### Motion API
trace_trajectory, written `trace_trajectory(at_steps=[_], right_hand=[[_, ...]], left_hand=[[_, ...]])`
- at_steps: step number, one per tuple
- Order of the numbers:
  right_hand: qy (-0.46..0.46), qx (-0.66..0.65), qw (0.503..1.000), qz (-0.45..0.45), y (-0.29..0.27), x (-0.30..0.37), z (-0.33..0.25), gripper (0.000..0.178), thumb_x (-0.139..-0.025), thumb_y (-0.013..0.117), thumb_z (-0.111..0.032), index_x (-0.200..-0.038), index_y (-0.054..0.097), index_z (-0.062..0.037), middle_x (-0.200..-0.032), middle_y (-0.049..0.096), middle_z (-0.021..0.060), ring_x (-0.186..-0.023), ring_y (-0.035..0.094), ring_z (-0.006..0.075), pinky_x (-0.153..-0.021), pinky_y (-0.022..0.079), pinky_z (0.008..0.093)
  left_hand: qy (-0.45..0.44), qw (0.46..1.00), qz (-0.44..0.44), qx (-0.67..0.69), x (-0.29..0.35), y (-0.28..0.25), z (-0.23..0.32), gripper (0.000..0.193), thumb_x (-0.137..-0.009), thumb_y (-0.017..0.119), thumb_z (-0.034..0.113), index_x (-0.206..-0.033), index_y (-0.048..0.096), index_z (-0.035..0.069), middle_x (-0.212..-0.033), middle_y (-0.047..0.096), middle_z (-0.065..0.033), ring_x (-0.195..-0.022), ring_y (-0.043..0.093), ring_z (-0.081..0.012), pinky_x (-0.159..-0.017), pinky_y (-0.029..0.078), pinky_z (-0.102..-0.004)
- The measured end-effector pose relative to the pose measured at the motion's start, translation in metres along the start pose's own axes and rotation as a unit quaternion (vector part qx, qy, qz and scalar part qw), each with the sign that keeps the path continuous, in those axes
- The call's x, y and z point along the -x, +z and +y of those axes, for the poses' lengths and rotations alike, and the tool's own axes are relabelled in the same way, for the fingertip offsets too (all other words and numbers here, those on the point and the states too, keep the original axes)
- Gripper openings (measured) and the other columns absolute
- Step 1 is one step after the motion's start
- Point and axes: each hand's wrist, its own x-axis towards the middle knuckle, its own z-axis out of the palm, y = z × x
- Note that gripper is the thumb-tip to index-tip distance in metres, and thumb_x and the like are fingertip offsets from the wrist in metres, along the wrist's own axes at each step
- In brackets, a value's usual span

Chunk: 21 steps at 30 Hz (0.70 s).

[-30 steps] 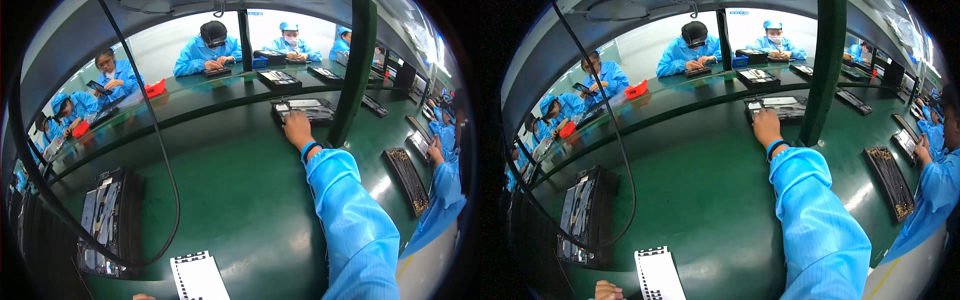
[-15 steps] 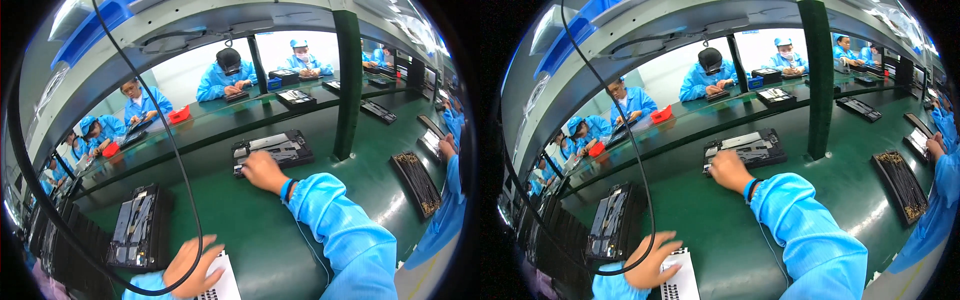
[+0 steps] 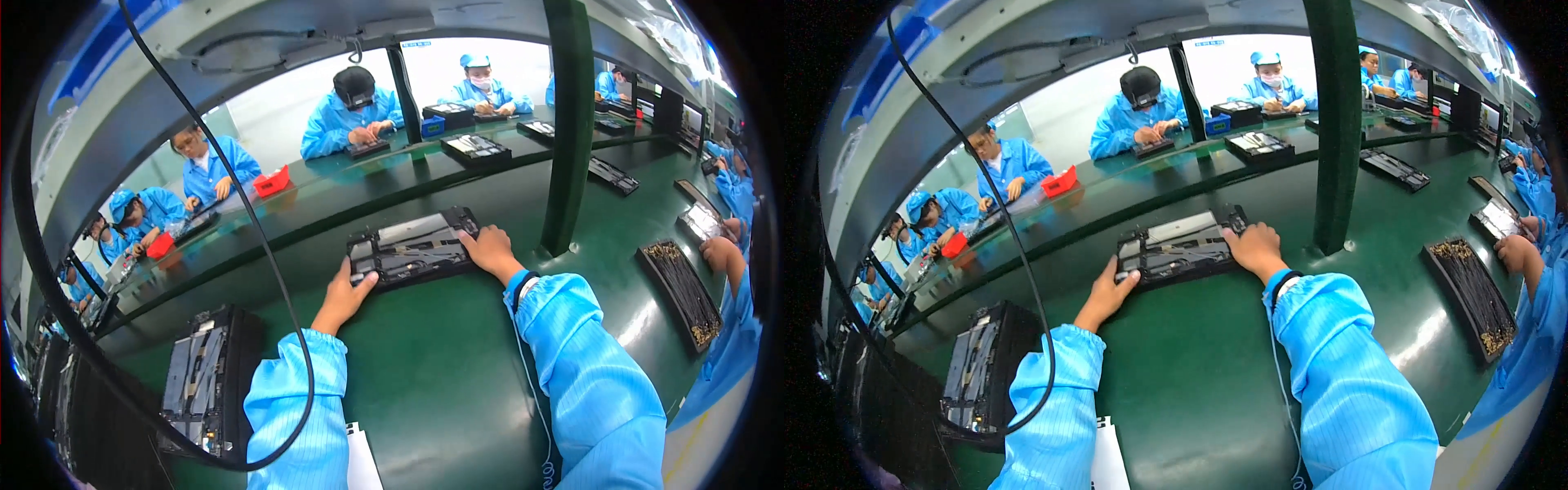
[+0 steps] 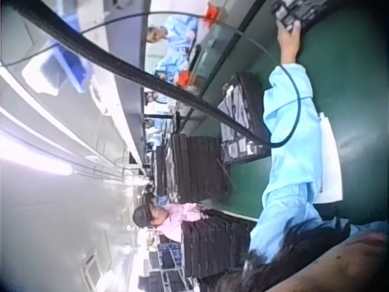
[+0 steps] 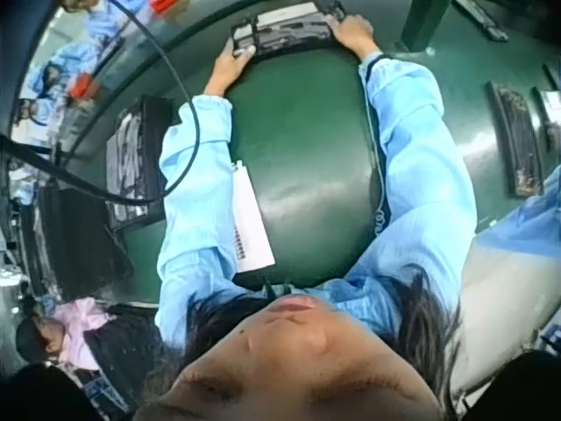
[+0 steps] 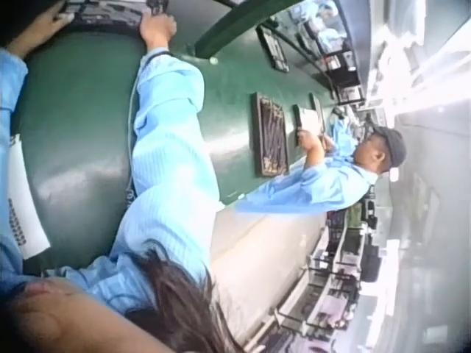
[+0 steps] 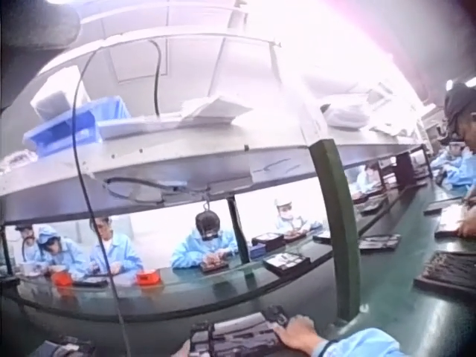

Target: The person assembles internal components and routes ribbon cables within a laptop chassis by hand, using a label sheet to guide placement.

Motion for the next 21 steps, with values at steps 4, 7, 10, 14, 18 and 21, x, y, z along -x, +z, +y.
trace_trajectory(at_steps=[4,7,10,14,18,21], right_hand=[[0.007,-0.101,0.994,0.033,-0.003,0.006,-0.017,0.059,-0.077,0.049,-0.05,-0.082,0.059,0.0079,-0.09,0.055,0.0259,-0.089,0.052,0.0391,-0.08,0.04,0.0438],[0.013,-0.311,0.931,0.19,-0.012,0.019,-0.038,0.047,-0.075,0.062,-0.035,-0.091,0.052,0.0082,-0.086,0.055,0.0183,-0.078,0.054,0.0296,-0.073,0.042,0.0374],[0.071,-0.587,0.8,0.099,-0.05,0.036,-0.057,0.042,-0.079,0.061,-0.03,-0.096,0.051,0.0064,-0.086,0.055,0.0118,-0.076,0.054,0.0192,-0.07,0.043,0.0307],[0.082,-0.727,0.68,-0.046,-0.093,0.072,-0.062,0.04,-0.083,0.057,-0.02,-0.114,0.045,0.0029,-0.099,0.057,0.0102,-0.084,0.056,0.0154,-0.074,0.046,0.0278],[0.08,-0.71,0.696,-0.069,-0.126,0.112,-0.039,0.036,-0.084,0.054,-0.016,-0.114,0.045,0.002,-0.102,0.057,0.0097,-0.087,0.057,0.0163,-0.077,0.047,0.0278],[0.086,-0.683,0.716,-0.115,-0.15,0.143,0.003,0.034,-0.086,0.05,-0.017,-0.114,0.045,0.0014,-0.105,0.056,0.0093,-0.091,0.056,0.0164,-0.079,0.046,0.0265]], left_hand=[[-0.016,0.998,0.035,0.051,0.002,-0.002,0.003,0.072,-0.077,0.062,0.035,-0.125,0.032,-0.009,-0.118,0.045,-0.027,-0.109,0.046,-0.0339,-0.092,0.036,-0.0341],[0.038,0.978,0.189,0.077,0.008,-0.009,0.01,0.061,-0.075,0.065,0.025,-0.123,0.038,-0.003,-0.114,0.039,-0.0196,-0.104,0.043,-0.0308,-0.091,0.035,-0.0357],[0.057,0.931,0.351,0.086,0.023,-0.029,0.051,0.043,-0.078,0.061,0.02,-0.113,0.049,-0.001,-0.106,0.047,-0.0152,-0.097,0.049,-0.027,-0.087,0.037,-0.0332],[0.07,0.9,0.422,0.085,0.055,-0.059,0.095,0.027,-0.081,0.058,0.018,-0.101,0.056,0.0,-0.09,0.052,-0.0122,-0.083,0.051,-0.0236,-0.075,0.041,-0.0326],[0.067,0.915,0.347,0.196,0.097,-0.073,0.127,0.032,-0.084,0.056,0.022,-0.104,0.052,-0.002,-0.089,0.053,-0.0116,-0.082,0.052,-0.0183,-0.072,0.043,-0.0289],[-0.054,0.916,0.19,0.349,0.151,-0.066,0.125,0.033,-0.087,0.051,0.021,-0.108,0.048,-0.004,-0.095,0.055,-0.0114,-0.084,0.053,-0.0169,-0.075,0.043,-0.0288]])
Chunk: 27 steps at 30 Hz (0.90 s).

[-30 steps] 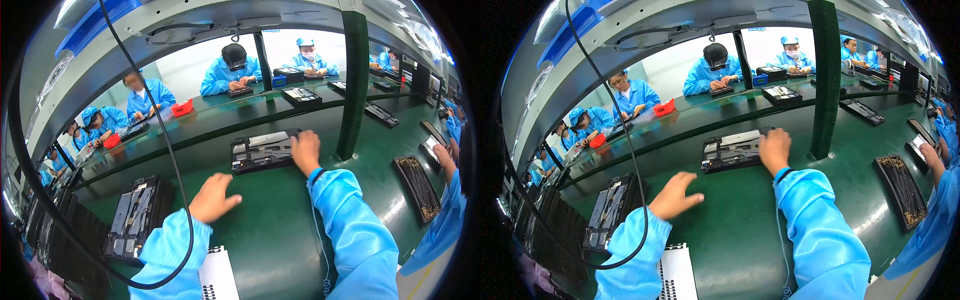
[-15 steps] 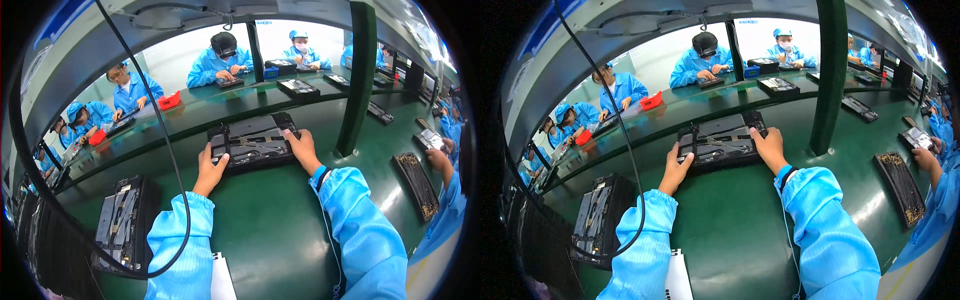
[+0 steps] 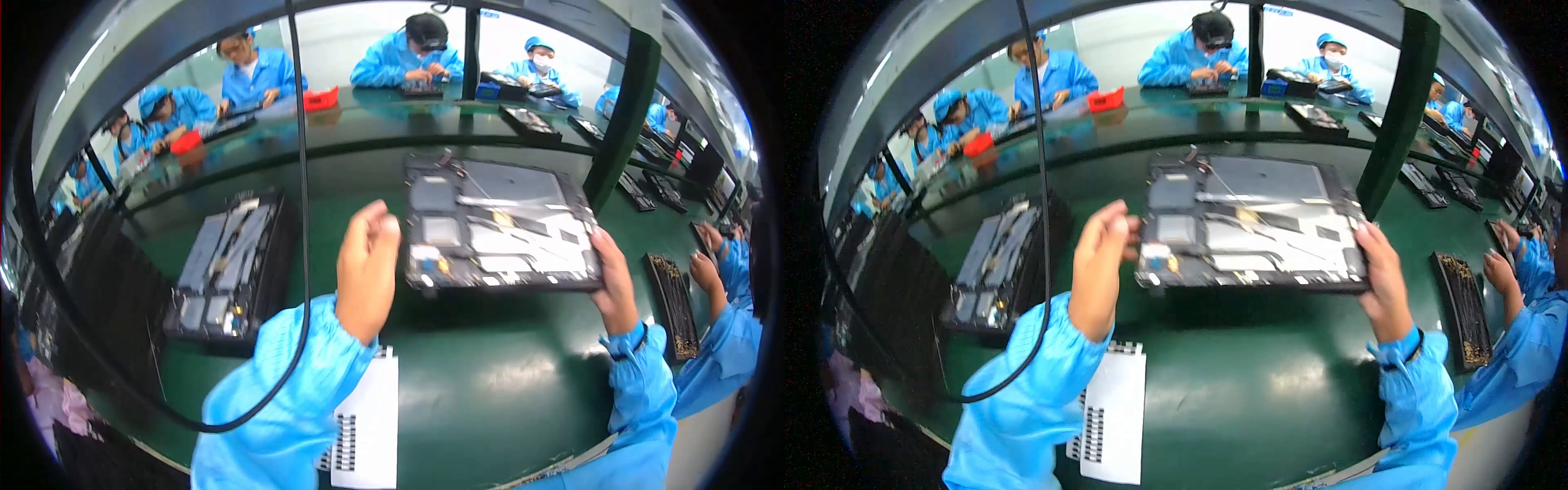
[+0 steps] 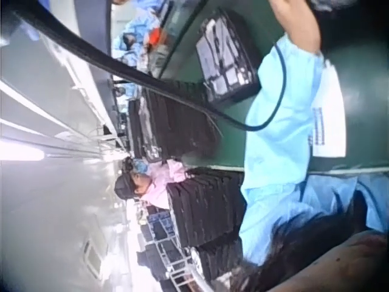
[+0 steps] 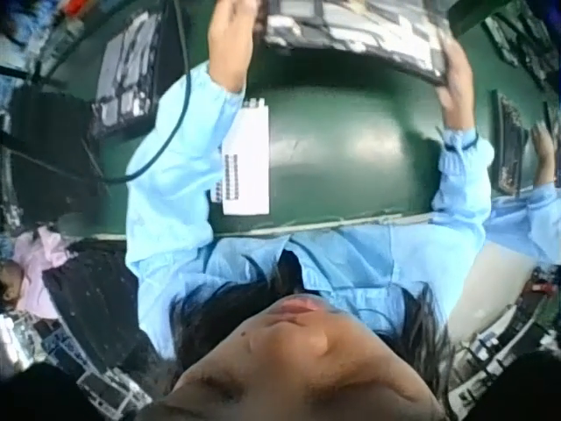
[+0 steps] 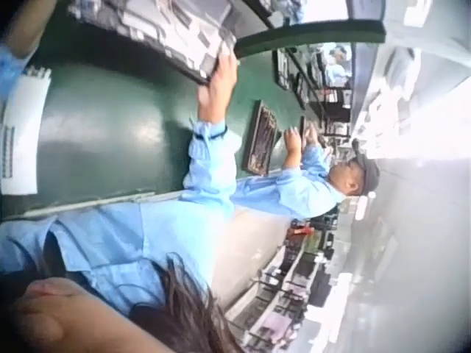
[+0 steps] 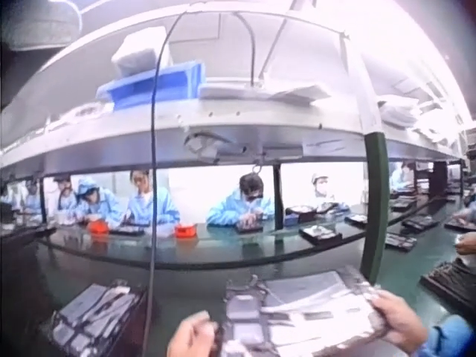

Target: The person assembles internal components and routes ribbon cables within a laptop chassis by hand, using a label sheet to guide placement.

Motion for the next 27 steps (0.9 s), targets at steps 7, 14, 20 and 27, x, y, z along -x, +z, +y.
trace_trajectory(at_steps=[7,14,20,27], right_hand=[[0.056,0.079,0.995,0.033,-0.036,0.107,-0.011,0.041,-0.086,0.049,-0.021,-0.118,0.042,0.0029,-0.111,0.053,0.0108,-0.098,0.053,0.0167,-0.085,0.043,0.0287],[0.089,0.279,0.955,0.038,-0.017,0.12,-0.002,0.031,-0.082,0.054,-0.013,-0.108,0.052,0.0036,-0.107,0.055,0.0114,-0.091,0.054,0.016,-0.078,0.042,0.0254],[-0.225,0.629,0.743,0.034,0.014,0.128,-0.01,0.013,-0.07,0.058,-0.003,-0.082,0.058,0.0031,-0.076,0.055,0.0119,-0.071,0.056,0.0222,-0.067,0.044,0.0271],[-0.179,0.537,0.779,-0.271,0.141,0.147,0.011,0.011,-0.064,0.064,0.002,-0.073,0.057,0.0006,-0.069,0.057,0.0125,-0.063,0.057,0.0244,-0.055,0.046,0.0306]], left_hand=[[0.085,0.856,-0.372,-0.349,0.106,-0.092,0.063,0.029,-0.071,0.057,0.001,-0.1,0.057,0.0,-0.103,0.053,-0.0164,-0.096,0.052,-0.0308,-0.083,0.042,-0.035],[0.115,0.817,-0.38,-0.419,0.129,-0.117,0.032,0.036,-0.067,0.063,0.007,-0.103,0.058,0.005,-0.111,0.049,-0.0153,-0.101,0.047,-0.0322,-0.085,0.038,-0.0411],[0.154,0.81,-0.389,-0.41,0.116,-0.11,0.043,0.029,-0.067,0.063,0.007,-0.096,0.06,0.004,-0.1,0.055,-0.0133,-0.091,0.05,-0.0289,-0.074,0.039,-0.0382],[0.244,0.819,-0.405,-0.325,0.084,-0.105,0.004,0.025,-0.067,0.062,0.002,-0.092,0.06,0.002,-0.091,0.056,-0.0112,-0.083,0.053,-0.0256,-0.07,0.041,-0.0348]])
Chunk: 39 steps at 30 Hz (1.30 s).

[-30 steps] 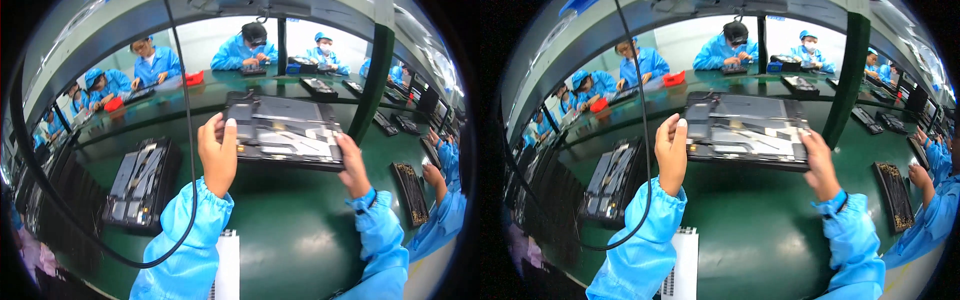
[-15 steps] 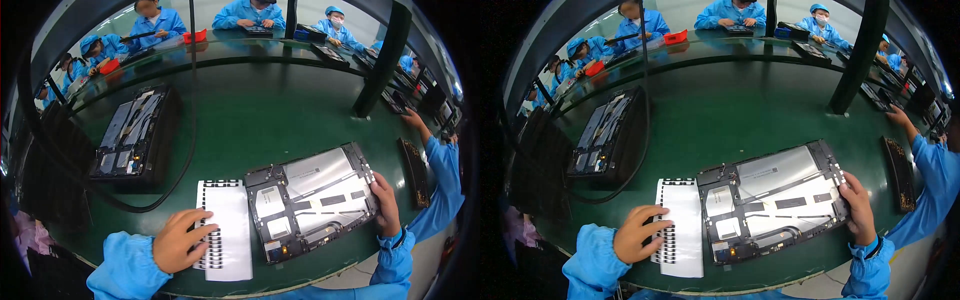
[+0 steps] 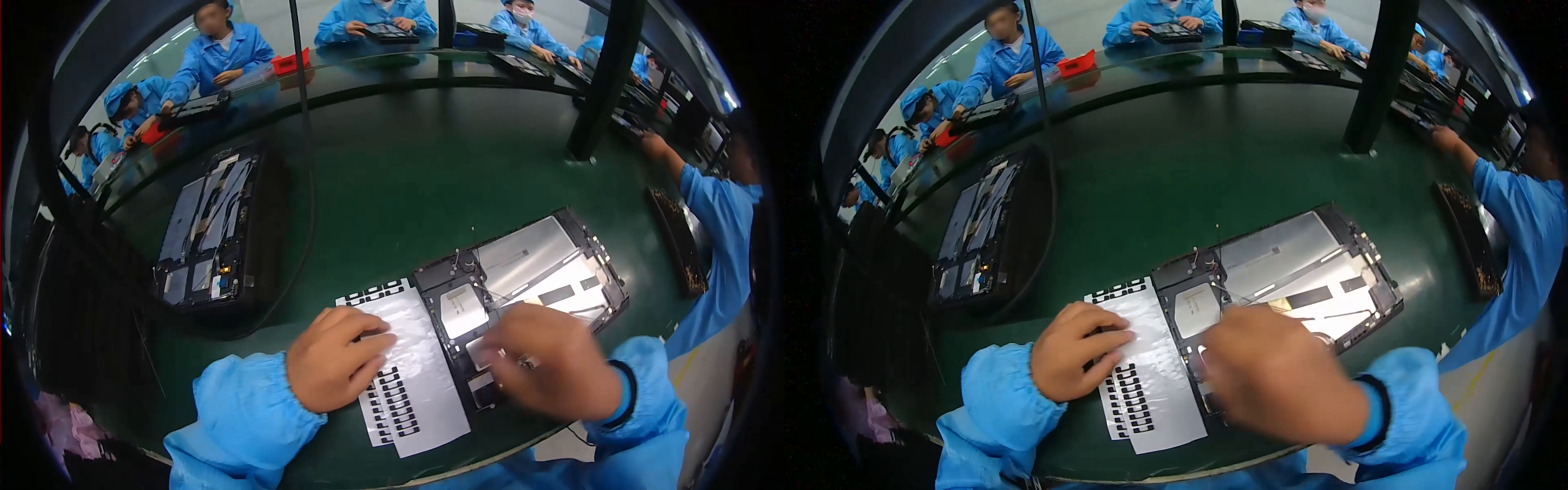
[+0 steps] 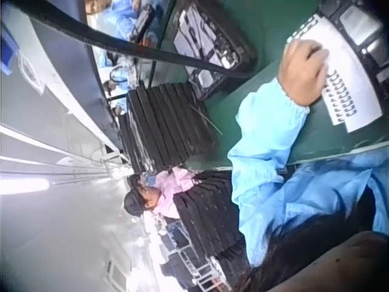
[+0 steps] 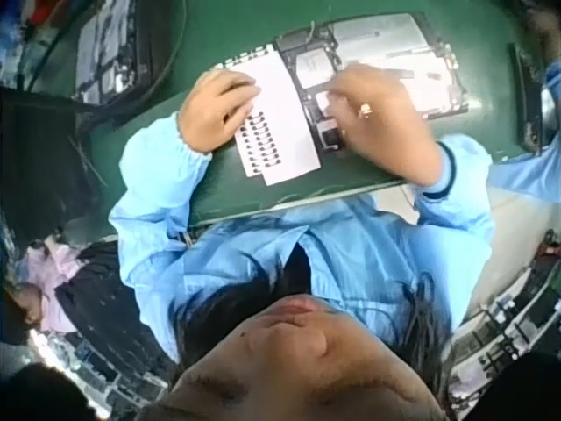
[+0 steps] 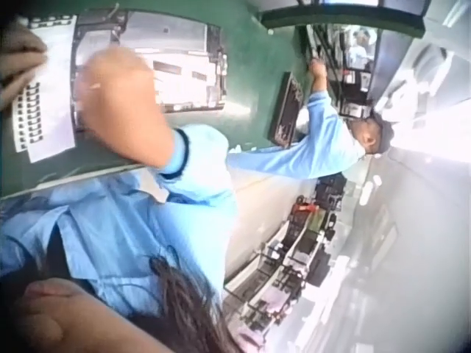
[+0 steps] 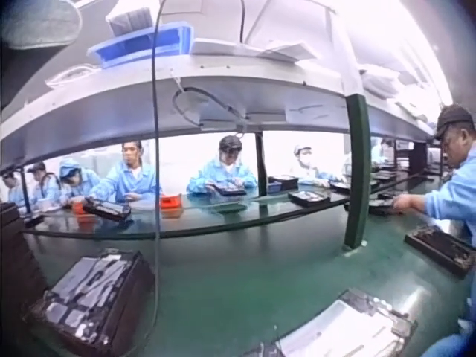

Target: The person assembles internal components and routes ribbon cables within a laptop chassis by hand, using a label sheet to guide placement.

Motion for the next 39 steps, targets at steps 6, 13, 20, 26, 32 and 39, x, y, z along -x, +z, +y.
trace_trajectory(at_steps=[6,13,20,26,32,39], right_hand=[[-0.109,0.154,0.98,-0.066,0.065,-0.025,-0.019,0.009,-0.062,0.058,-0.006,-0.06,0.05,-0.0019,-0.061,0.046,0.009,-0.055,0.049,0.0222,-0.051,0.04,0.032],[-0.091,0.147,0.984,-0.042,0.085,-0.029,-0.029,0.007,-0.059,0.054,-0.006,-0.061,0.049,-0.001,-0.06,0.045,0.0098,-0.054,0.047,0.0219,-0.051,0.039,0.0318],[-0.125,0.085,0.987,0.047,0.091,-0.024,-0.033,0.011,-0.06,0.054,-0.005,-0.067,0.049,0.0021,-0.065,0.046,0.0132,-0.059,0.048,0.0234,-0.053,0.038,0.0313],[-0.045,-0.108,0.993,0.011,0.029,0.013,-0.031,0.014,-0.064,0.063,-0.004,-0.071,0.052,0.0001,-0.069,0.05,0.0108,-0.06,0.051,0.0242,-0.056,0.042,0.0329],[0.205,-0.247,0.938,0.13,-0.03,0.081,0.025,0.004,-0.07,0.056,0.003,-0.073,0.056,0.0004,-0.079,0.058,0.012,-0.071,0.055,0.0202,-0.065,0.043,0.0267],[0.158,-0.189,0.965,0.088,-0.033,0.073,0.041,0.003,-0.067,0.057,-0.001,-0.069,0.056,-0.002,-0.096,0.057,0.0124,-0.093,0.049,0.0245,-0.083,0.036,0.035]], left_hand=[[-0.012,0.999,0.04,0.004,0.004,0.005,0.0,0.026,-0.065,0.065,0.005,-0.09,0.061,0.002,-0.092,0.056,-0.0099,-0.085,0.052,-0.0246,-0.073,0.042,-0.0335],[-0.021,0.998,0.046,-0.029,0.008,0.004,0.0,0.03,-0.059,0.065,0.001,-0.088,0.062,0.001,-0.091,0.057,-0.01,-0.083,0.053,-0.0258,-0.071,0.044,-0.0343],[-0.026,0.999,0.032,-0.033,0.004,0.004,0.004,0.033,-0.058,0.064,-0.001,-0.09,0.061,0.0,-0.091,0.057,-0.0113,-0.083,0.052,-0.028,-0.071,0.044,-0.0345],[-0.032,0.998,-0.002,-0.061,0.0,0.002,0.012,0.032,-0.059,0.065,-0.001,-0.091,0.061,0.0,-0.092,0.057,-0.013,-0.084,0.052,-0.029,-0.072,0.044,-0.0352],[0.088,0.994,-0.047,-0.034,-0.006,-0.005,0.043,0.031,-0.06,0.064,-0.001,-0.091,0.059,0.0,-0.096,0.055,-0.0176,-0.084,0.053,-0.0316,-0.072,0.043,-0.0402],[0.326,0.944,-0.035,-0.032,-0.061,0.032,0.07,0.033,-0.06,0.054,0.008,-0.089,0.06,-0.007,-0.098,0.056,-0.0182,-0.086,0.056,-0.0272,-0.071,0.044,-0.0346]])
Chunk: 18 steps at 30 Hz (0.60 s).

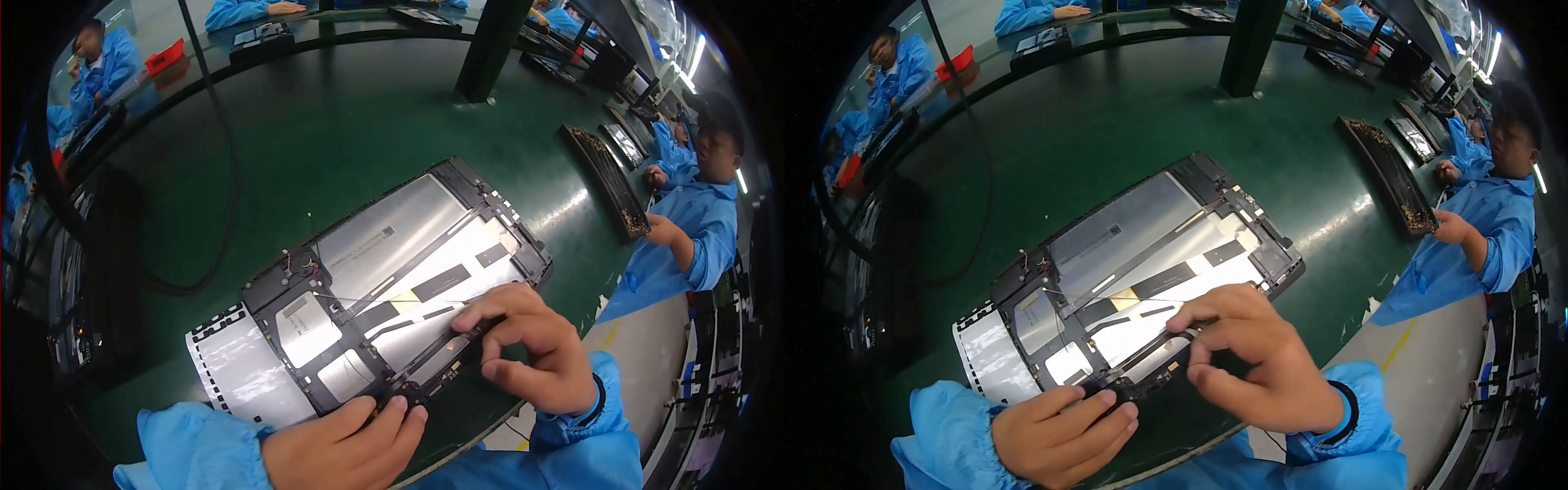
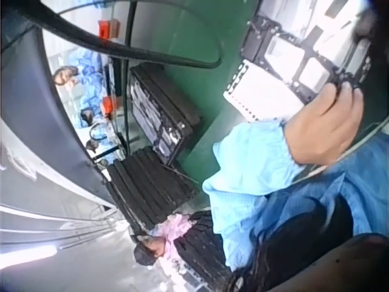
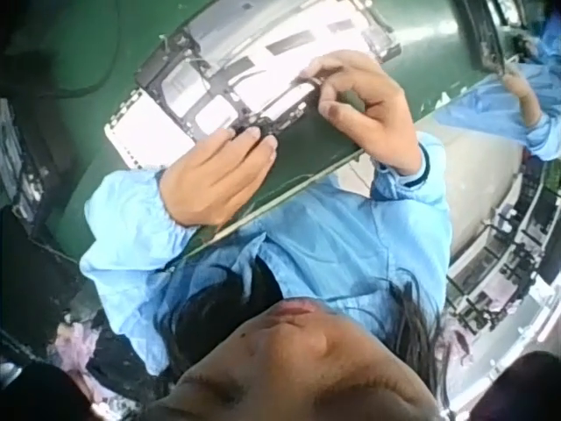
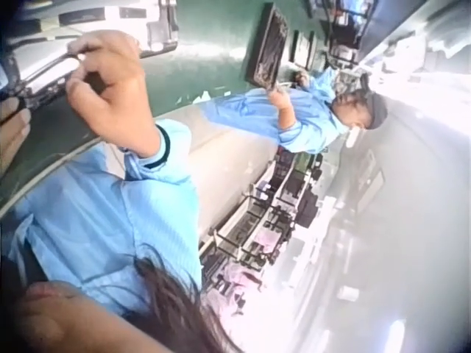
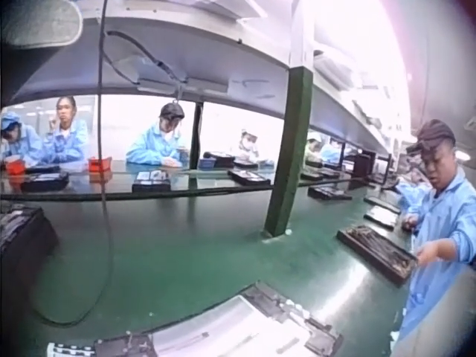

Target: The person assembles internal components and routes ribbon cables within a laptop chassis by hand, using a label sheet to guide placement.

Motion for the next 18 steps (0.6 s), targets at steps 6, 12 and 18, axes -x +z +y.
trace_trajectory(at_steps=[6,12,18], right_hand=[[-0.031,0.04,0.997,-0.062,0.004,-0.008,0.004,0.004,-0.064,0.057,-0.002,-0.066,0.054,-0.0039,-0.108,0.053,0.0135,-0.1,0.045,0.0289,-0.088,0.031,0.0381],[-0.018,0.028,0.998,-0.05,0.006,-0.007,0.006,0.004,-0.061,0.059,-0.006,-0.065,0.058,-0.006,-0.108,0.055,0.0153,-0.1,0.046,0.0283,-0.088,0.03,0.0375],[-0.022,0.047,0.997,-0.048,0.007,-0.007,0.005,0.004,-0.06,0.058,-0.006,-0.064,0.058,-0.0056,-0.108,0.055,0.0155,-0.1,0.046,0.0283,-0.088,0.03,0.0373]], left_hand=[[-0.001,0.998,0.042,0.038,0.004,0.016,-0.007,0.029,-0.059,0.054,0.006,-0.083,0.061,-0.008,-0.097,0.057,-0.0183,-0.086,0.056,-0.0272,-0.067,0.044,-0.0338],[-0.001,0.999,0.018,0.038,0.004,0.013,-0.008,0.028,-0.06,0.055,0.006,-0.084,0.061,-0.007,-0.098,0.057,-0.0183,-0.085,0.056,-0.0267,-0.067,0.044,-0.0333],[0.003,0.999,0.006,0.034,0.004,0.011,-0.008,0.026,-0.063,0.054,0.005,-0.085,0.061,-0.007,-0.099,0.057,-0.0177,-0.087,0.056,-0.027,-0.069,0.045,-0.0332]])
